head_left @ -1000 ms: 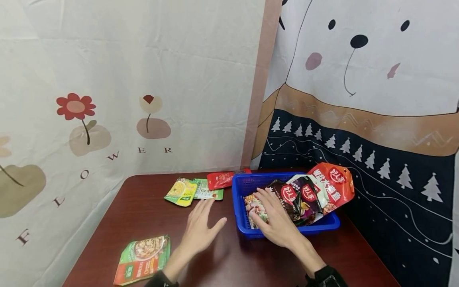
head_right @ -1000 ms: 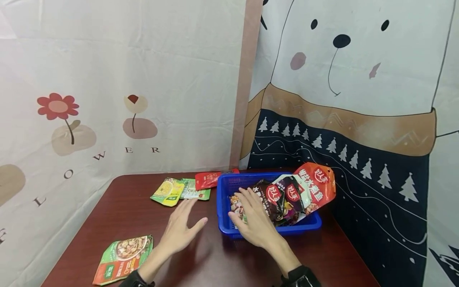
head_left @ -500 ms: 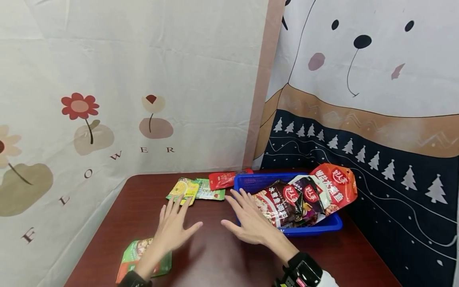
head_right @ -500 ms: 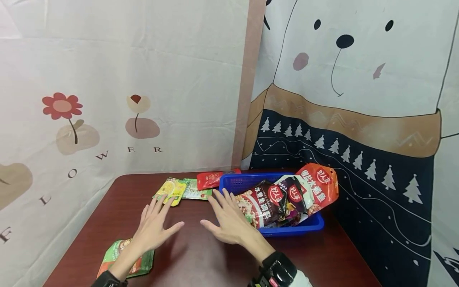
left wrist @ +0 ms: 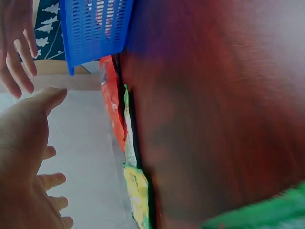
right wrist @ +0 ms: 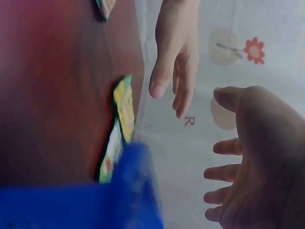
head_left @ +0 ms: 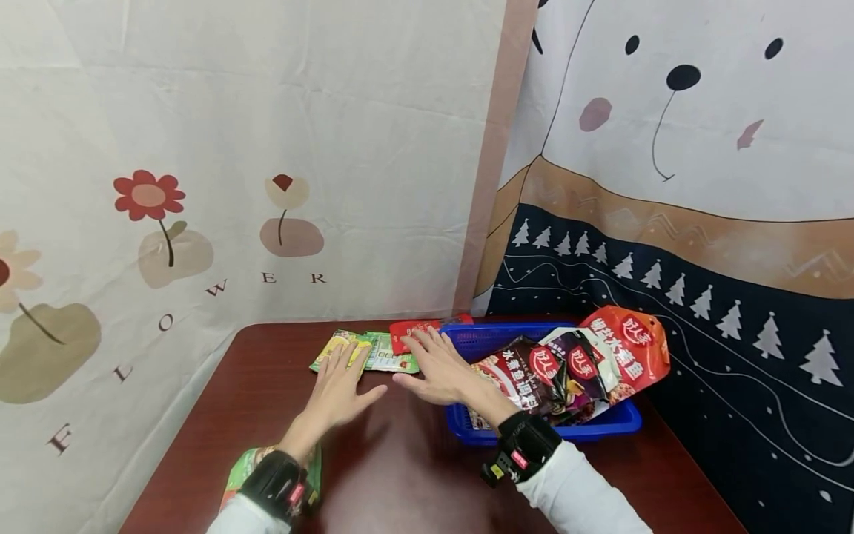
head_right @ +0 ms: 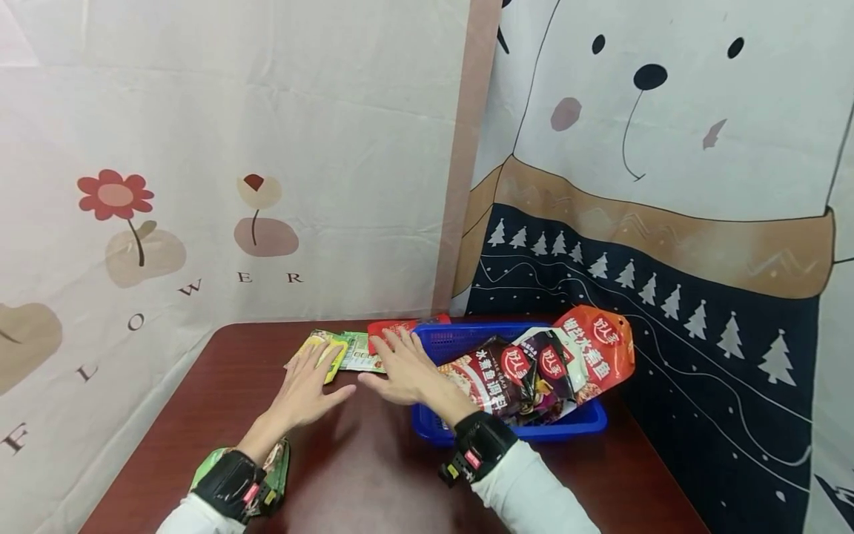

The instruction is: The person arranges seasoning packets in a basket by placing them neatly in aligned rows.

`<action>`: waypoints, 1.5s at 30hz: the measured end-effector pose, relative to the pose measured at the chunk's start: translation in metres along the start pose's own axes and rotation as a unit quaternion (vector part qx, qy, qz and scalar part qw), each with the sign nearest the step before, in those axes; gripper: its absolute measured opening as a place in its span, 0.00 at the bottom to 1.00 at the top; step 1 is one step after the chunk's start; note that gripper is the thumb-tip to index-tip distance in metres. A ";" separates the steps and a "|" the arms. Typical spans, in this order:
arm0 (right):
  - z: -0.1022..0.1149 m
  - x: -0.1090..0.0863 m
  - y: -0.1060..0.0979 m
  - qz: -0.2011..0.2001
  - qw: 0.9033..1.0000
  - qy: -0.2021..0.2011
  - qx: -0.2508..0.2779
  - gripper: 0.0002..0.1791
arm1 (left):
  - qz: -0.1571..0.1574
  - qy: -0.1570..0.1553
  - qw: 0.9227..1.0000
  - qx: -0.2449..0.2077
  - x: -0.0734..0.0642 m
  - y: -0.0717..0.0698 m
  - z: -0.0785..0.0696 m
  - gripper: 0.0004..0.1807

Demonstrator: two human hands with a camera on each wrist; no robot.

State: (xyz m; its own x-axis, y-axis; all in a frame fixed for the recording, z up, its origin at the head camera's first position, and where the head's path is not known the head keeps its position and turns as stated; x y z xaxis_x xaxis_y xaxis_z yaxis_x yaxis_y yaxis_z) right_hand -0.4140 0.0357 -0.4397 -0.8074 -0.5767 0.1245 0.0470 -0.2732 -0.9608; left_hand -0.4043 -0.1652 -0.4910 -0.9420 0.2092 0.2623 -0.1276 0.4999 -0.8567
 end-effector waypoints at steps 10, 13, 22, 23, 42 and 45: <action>-0.029 0.044 -0.007 0.030 0.999 -0.001 -0.042 0.43 | 0.012 0.025 0.999 -0.045 0.050 0.023 -0.001 0.41; -0.036 0.052 -0.006 0.038 0.998 0.008 -0.042 0.43 | -0.003 0.043 0.997 -0.065 0.067 0.042 0.011 0.41; -0.061 0.057 -0.001 0.040 0.996 0.055 -0.051 0.44 | 0.028 0.040 0.999 -0.018 0.121 0.132 0.063 0.43; -0.064 0.056 0.000 0.042 0.996 0.062 -0.057 0.44 | 0.030 0.034 0.999 -0.016 0.122 0.134 0.061 0.42; -0.094 0.045 0.019 0.117 0.984 0.111 -0.077 0.50 | -0.071 -0.295 0.868 -0.393 0.122 0.108 0.042 0.33; -0.092 0.044 0.017 0.116 0.984 0.108 -0.086 0.50 | -0.061 -0.342 0.810 -0.472 0.113 0.103 0.032 0.33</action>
Point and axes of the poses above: each hand's wrist, its own x-axis towards the middle knuckle, its own y-axis out of the palm, z = x × y, the point moved 7 cm from there along x, towards the middle knuckle, and after that the axes turned 4 degrees about -x, right-handed, at the moved point
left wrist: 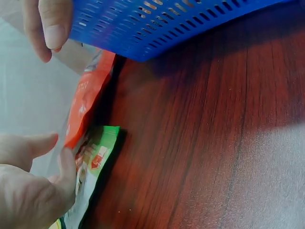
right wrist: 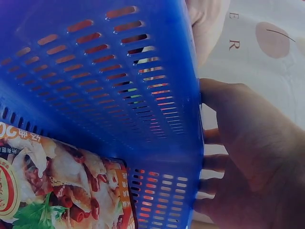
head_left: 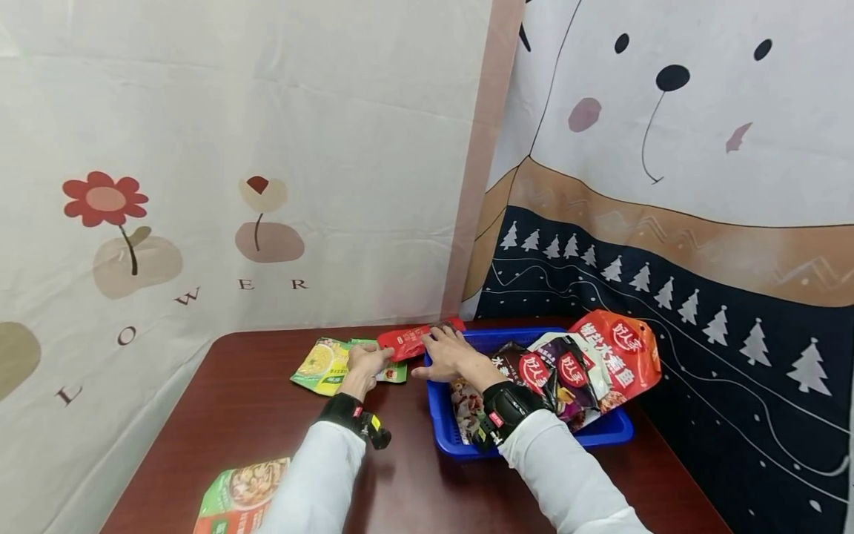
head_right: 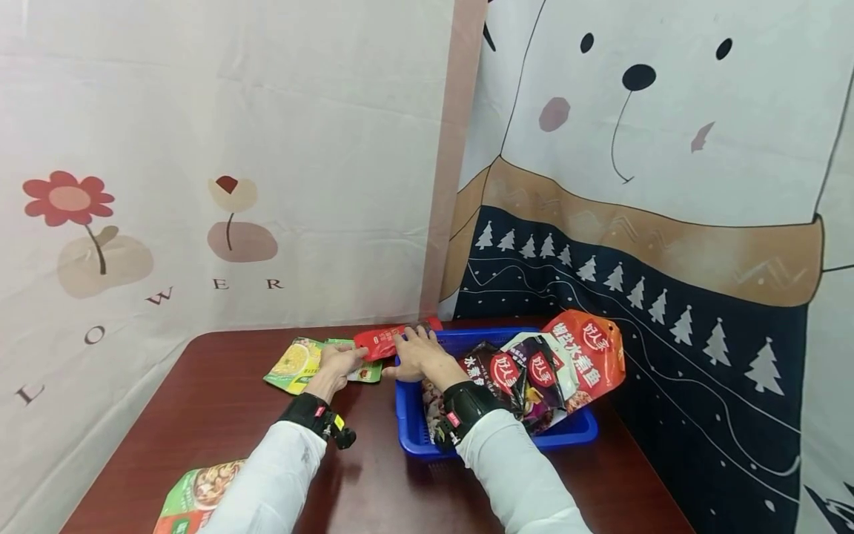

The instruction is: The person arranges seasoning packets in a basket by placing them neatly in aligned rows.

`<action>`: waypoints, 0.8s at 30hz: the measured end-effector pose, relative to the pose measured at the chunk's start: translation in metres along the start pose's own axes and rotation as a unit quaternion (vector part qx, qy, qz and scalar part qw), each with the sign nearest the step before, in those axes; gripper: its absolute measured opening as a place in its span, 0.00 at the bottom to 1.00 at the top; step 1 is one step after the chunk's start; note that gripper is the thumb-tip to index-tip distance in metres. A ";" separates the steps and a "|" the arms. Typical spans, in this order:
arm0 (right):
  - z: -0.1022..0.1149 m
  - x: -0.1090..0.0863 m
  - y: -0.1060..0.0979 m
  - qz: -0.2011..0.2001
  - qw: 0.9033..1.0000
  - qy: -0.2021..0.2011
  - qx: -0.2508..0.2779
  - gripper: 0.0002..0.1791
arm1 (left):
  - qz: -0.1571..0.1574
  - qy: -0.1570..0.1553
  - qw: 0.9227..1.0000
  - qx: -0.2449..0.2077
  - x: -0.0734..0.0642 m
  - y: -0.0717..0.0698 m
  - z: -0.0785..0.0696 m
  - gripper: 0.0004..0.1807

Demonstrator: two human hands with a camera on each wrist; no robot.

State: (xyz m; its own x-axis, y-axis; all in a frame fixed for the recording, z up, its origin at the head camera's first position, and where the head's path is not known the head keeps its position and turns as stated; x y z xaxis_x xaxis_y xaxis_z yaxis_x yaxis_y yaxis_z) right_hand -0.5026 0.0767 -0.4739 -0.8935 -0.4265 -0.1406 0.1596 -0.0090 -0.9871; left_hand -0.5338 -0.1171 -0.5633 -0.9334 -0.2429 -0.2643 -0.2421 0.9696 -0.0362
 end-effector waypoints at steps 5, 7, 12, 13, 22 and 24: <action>0.003 0.000 -0.001 -0.006 1.000 -0.001 -0.003 0.49 | 0.032 -0.038 0.996 -0.075 -0.007 0.006 0.005 0.28; 0.002 0.000 -0.001 -0.005 1.000 0.000 -0.003 0.49 | 0.038 -0.038 0.995 -0.087 -0.009 0.008 0.005 0.25; 0.000 0.000 -0.001 -0.002 1.000 0.000 0.002 0.49 | 0.036 -0.027 0.997 -0.070 -0.011 0.005 0.002 0.21; 0.000 0.000 -0.001 -0.002 1.000 -0.001 0.004 0.49 | 0.036 -0.025 0.997 -0.063 -0.011 0.003 0.002 0.20; -0.005 -0.003 0.000 -0.003 1.000 -0.005 -0.001 0.46 | 0.065 0.034 0.996 -0.042 -0.027 -0.019 -0.017 0.18; -0.007 -0.006 0.000 -0.001 1.000 -0.005 0.000 0.46 | 0.071 0.049 0.995 -0.040 -0.032 -0.025 -0.024 0.19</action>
Point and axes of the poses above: each hand's wrist, its own x-axis towards the middle knuckle, its own y-axis out of the palm, z = x × y, the point moved 7 cm from there along x, towards the middle knuckle, and after that the axes turned 4 degrees about -x, right-handed, at the moved point
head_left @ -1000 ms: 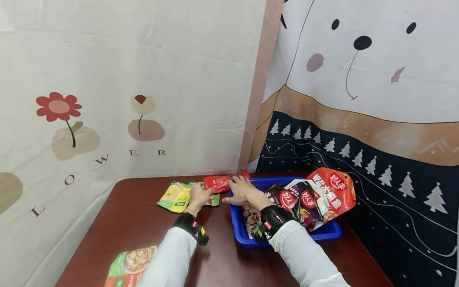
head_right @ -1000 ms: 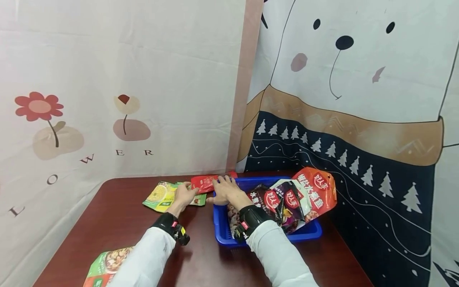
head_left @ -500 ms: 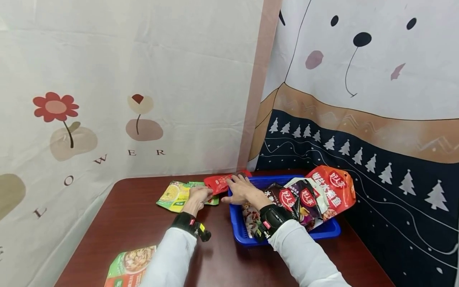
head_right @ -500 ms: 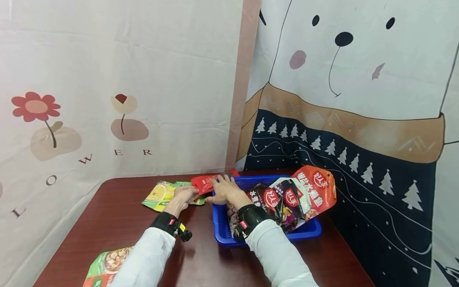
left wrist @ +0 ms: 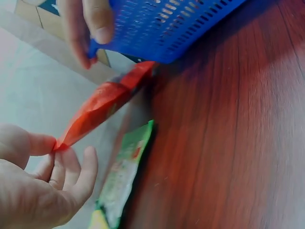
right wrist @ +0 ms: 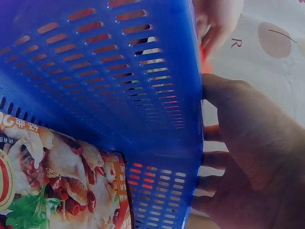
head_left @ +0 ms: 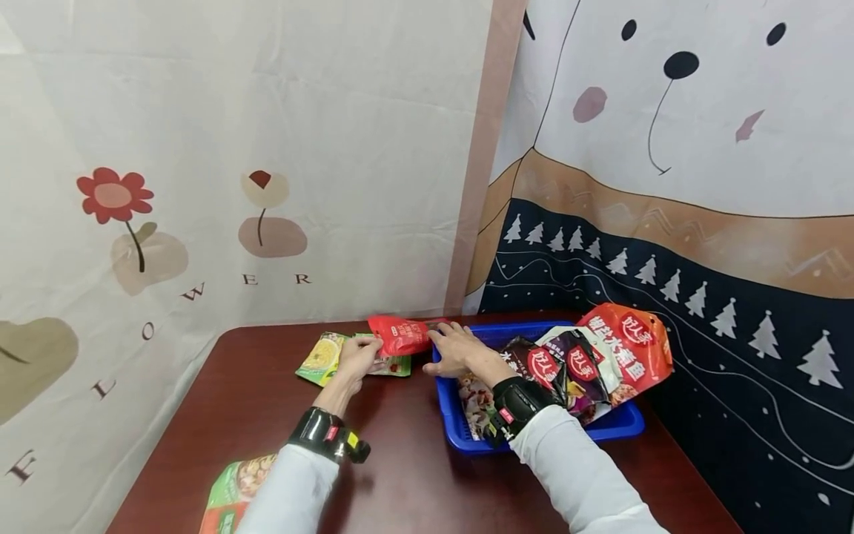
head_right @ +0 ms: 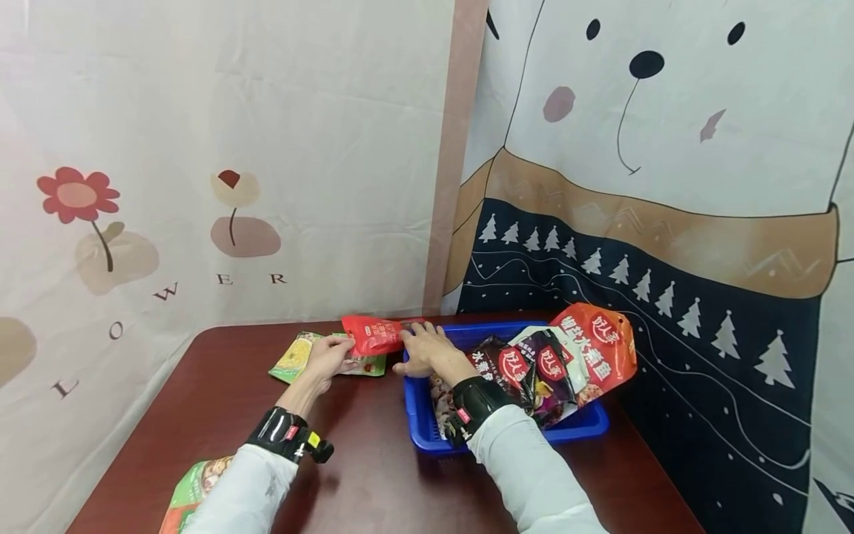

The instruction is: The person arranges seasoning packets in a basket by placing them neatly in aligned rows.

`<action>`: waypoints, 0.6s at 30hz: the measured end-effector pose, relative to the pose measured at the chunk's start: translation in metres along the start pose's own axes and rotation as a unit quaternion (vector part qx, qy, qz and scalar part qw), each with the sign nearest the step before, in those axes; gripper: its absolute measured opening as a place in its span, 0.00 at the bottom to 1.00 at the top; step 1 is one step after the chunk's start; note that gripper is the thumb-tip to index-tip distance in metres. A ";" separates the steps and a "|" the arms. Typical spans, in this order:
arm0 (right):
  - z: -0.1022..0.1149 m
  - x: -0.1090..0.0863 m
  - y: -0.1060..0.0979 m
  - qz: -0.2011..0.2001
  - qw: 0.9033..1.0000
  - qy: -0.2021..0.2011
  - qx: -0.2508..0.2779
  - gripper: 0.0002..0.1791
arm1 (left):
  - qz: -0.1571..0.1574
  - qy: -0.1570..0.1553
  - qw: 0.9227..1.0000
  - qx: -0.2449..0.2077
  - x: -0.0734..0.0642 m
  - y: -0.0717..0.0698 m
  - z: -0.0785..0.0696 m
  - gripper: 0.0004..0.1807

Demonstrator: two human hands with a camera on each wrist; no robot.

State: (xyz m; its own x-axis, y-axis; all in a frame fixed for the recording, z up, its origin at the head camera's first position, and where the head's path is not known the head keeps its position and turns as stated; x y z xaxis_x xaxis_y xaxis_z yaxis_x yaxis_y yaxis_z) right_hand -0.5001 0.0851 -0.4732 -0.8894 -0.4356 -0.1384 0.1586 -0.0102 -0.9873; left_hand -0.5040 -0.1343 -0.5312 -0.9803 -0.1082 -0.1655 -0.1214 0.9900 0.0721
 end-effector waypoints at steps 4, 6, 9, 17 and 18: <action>-0.005 -0.008 0.000 0.007 1.000 0.000 0.005 0.47 | 0.002 0.028 0.999 0.031 -0.011 -0.012 -0.013 0.18; -0.007 -0.012 0.000 0.010 1.000 -0.002 0.009 0.47 | 0.011 0.037 0.999 0.036 -0.018 -0.018 -0.018 0.17; -0.011 -0.018 0.001 0.015 1.000 -0.002 0.016 0.47 | 0.035 0.045 0.998 0.019 -0.028 -0.024 -0.026 0.15; -0.017 -0.028 0.002 0.006 1.000 -0.017 0.019 0.46 | 0.044 0.086 0.994 0.058 -0.056 -0.049 -0.051 0.11; -0.017 -0.029 0.002 0.005 1.000 -0.019 0.020 0.46 | 0.040 0.097 0.992 0.074 -0.060 -0.052 -0.055 0.12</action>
Point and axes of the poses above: each hand's wrist, its own x-axis towards the middle knuckle, its own y-axis out of the palm, z = x × y, the point moved 7 cm from there along x, towards the middle knuckle, and after that the axes turned 4 degrees about -x, right-handed, at the moved point
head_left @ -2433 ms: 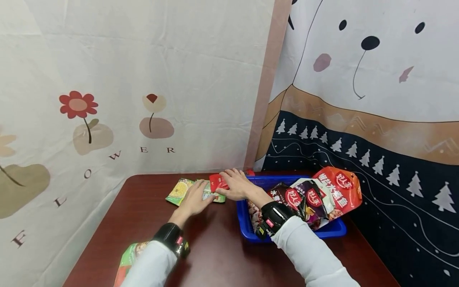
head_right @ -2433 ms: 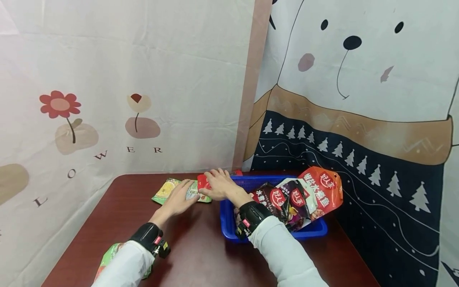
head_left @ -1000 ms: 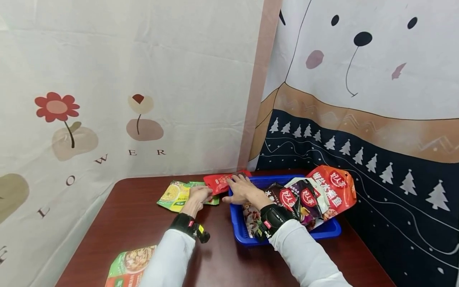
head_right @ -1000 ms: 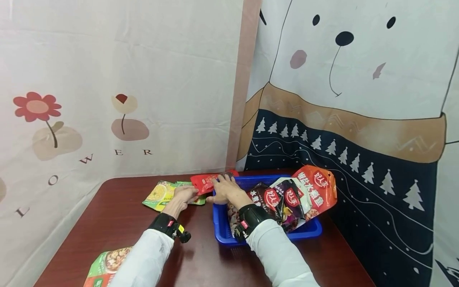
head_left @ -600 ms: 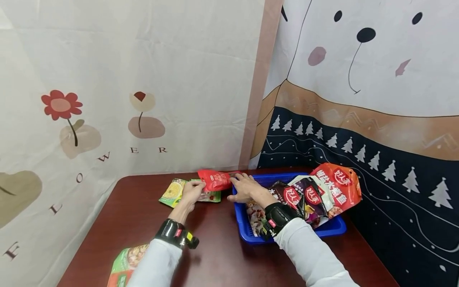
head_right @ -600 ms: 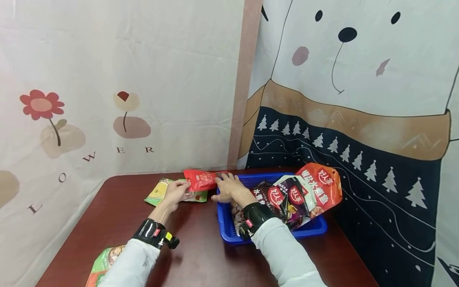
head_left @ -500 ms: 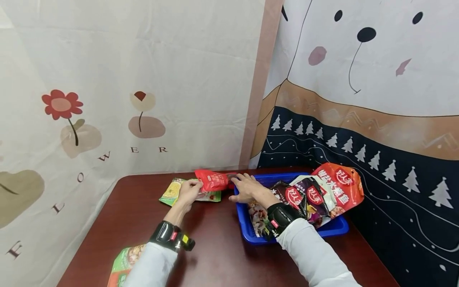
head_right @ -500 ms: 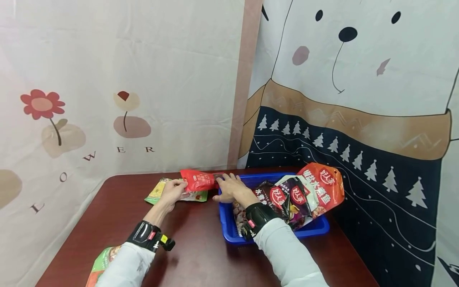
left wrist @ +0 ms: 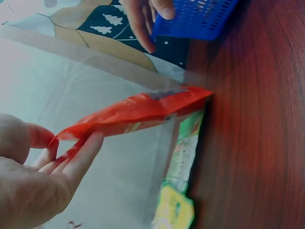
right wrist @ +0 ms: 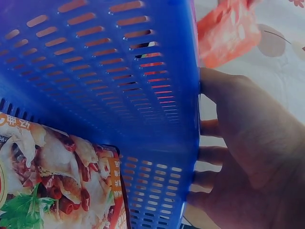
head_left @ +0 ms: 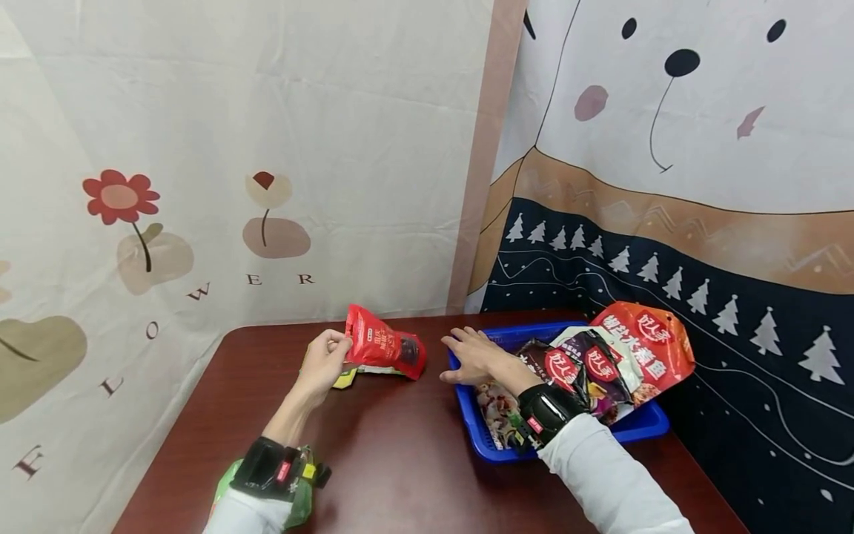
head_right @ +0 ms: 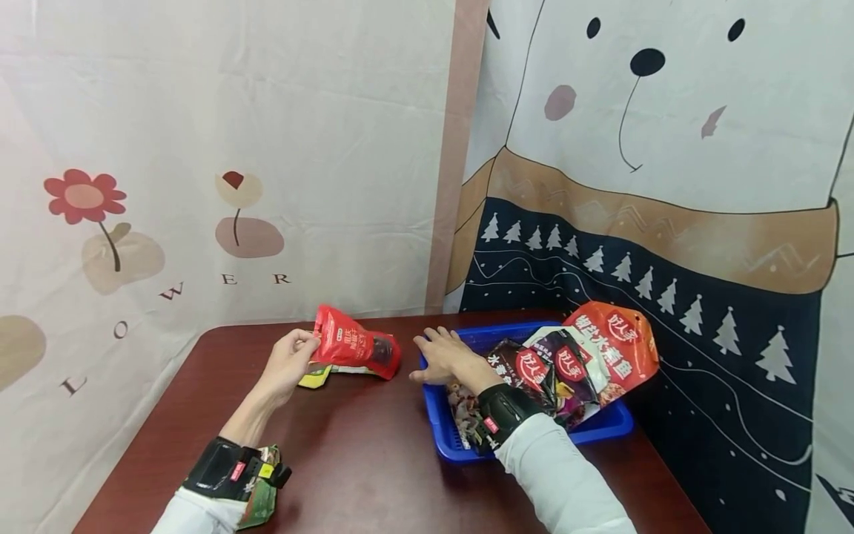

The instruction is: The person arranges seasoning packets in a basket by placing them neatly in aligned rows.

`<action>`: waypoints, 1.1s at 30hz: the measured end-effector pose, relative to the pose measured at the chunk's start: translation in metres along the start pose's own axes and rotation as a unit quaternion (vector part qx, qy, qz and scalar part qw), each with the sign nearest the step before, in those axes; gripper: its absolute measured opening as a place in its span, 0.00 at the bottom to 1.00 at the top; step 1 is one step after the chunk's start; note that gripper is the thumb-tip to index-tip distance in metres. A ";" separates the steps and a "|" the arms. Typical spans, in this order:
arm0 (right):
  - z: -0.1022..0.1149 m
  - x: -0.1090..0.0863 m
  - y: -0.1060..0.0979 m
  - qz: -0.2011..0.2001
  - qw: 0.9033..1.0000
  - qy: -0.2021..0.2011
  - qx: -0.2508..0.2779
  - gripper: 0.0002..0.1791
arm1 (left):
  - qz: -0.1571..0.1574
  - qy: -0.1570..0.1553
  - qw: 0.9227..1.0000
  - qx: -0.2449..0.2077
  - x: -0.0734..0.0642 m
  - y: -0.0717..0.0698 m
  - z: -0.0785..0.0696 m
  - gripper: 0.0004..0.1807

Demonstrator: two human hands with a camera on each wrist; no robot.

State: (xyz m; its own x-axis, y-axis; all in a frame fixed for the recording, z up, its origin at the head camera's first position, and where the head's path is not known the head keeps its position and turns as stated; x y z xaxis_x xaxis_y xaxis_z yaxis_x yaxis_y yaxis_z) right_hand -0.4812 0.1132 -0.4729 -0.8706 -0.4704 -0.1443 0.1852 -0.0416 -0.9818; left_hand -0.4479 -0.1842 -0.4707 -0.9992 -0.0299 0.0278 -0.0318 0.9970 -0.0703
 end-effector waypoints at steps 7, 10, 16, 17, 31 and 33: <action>0.001 -0.003 0.000 0.003 1.000 0.001 0.005 0.47 | -0.039 0.092 0.985 0.143 -0.018 -0.025 -0.027 0.13; 0.000 -0.005 0.000 0.004 1.000 0.000 0.025 0.48 | -0.057 0.134 0.972 0.183 -0.025 -0.029 -0.039 0.12; 0.002 -0.021 -0.013 -0.011 0.997 -0.023 0.077 0.49 | -0.079 0.203 0.955 0.201 -0.043 -0.032 -0.064 0.08; 0.005 -0.024 -0.017 -0.018 0.996 -0.032 0.086 0.48 | -0.082 0.211 0.953 0.200 -0.045 -0.032 -0.068 0.07; 0.086 -0.089 -0.030 -0.086 0.929 -0.162 0.322 0.41 | -0.052 0.276 0.950 0.137 -0.076 -0.010 -0.111 0.05; 0.093 -0.093 -0.023 -0.089 0.916 -0.158 0.359 0.40 | -0.046 0.278 0.951 0.127 -0.079 -0.006 -0.115 0.05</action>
State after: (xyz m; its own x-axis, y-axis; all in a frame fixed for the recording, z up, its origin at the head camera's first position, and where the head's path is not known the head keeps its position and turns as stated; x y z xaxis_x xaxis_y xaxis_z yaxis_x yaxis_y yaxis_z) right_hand -0.3622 0.0764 -0.4250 -0.7619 -0.6264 0.1648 0.4033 -0.6579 -0.6361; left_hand -0.3662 -0.1793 -0.3575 -0.8262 -0.0047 0.5633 -0.1949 0.9406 -0.2780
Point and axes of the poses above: each hand's wrist, its own x-axis towards the middle knuckle, its own y-axis out of the palm, z = x × y, the point moved 7 cm from there along x, towards the middle knuckle, and after that the axes turned 4 degrees about -x, right-handed, at the moved point
